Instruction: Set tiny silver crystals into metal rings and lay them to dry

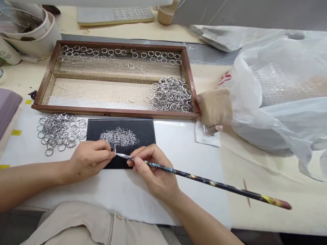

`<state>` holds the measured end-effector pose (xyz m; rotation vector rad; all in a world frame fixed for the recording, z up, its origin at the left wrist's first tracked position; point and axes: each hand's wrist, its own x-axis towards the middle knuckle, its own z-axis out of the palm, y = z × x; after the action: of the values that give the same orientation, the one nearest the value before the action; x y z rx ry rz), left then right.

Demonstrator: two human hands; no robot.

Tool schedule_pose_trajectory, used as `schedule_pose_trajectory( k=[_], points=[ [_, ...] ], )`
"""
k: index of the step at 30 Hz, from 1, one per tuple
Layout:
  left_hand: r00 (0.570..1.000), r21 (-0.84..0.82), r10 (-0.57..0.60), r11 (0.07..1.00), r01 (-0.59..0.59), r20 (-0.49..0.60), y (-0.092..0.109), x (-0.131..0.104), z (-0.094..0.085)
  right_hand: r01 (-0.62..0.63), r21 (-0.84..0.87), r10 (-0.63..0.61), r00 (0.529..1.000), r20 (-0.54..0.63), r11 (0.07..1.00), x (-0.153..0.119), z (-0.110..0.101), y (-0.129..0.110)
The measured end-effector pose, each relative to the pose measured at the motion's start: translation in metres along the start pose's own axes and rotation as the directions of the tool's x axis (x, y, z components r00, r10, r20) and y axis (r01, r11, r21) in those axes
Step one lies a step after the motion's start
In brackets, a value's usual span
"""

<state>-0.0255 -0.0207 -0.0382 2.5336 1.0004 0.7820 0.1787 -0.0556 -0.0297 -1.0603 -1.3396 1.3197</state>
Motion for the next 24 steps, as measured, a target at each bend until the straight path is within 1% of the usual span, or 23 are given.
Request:
schedule_pose_trajectory(
  k=[5, 18, 24],
  points=[
    [1.0, 0.004, 0.01, 1.0, -0.01, 0.004, -0.0006, 0.0004, 0.0003, 0.032, -0.041, -0.033, 0.999, -0.024, 0.999, 0.0028, 0.0021, -0.0031],
    [1.0, 0.009, 0.011, 1.0, -0.011, 0.003, -0.0008, 0.0003, 0.0003, 0.009, -0.078, -0.011, 1.0, -0.023, 0.997, 0.0036, 0.0035, -0.0061],
    [1.0, -0.003, 0.017, 1.0, -0.017, -0.006, -0.0004, 0.0008, -0.0001, 0.019, -0.1, -0.021, 1.0, -0.015, 0.995, 0.004, 0.004, -0.0062]
  ],
)
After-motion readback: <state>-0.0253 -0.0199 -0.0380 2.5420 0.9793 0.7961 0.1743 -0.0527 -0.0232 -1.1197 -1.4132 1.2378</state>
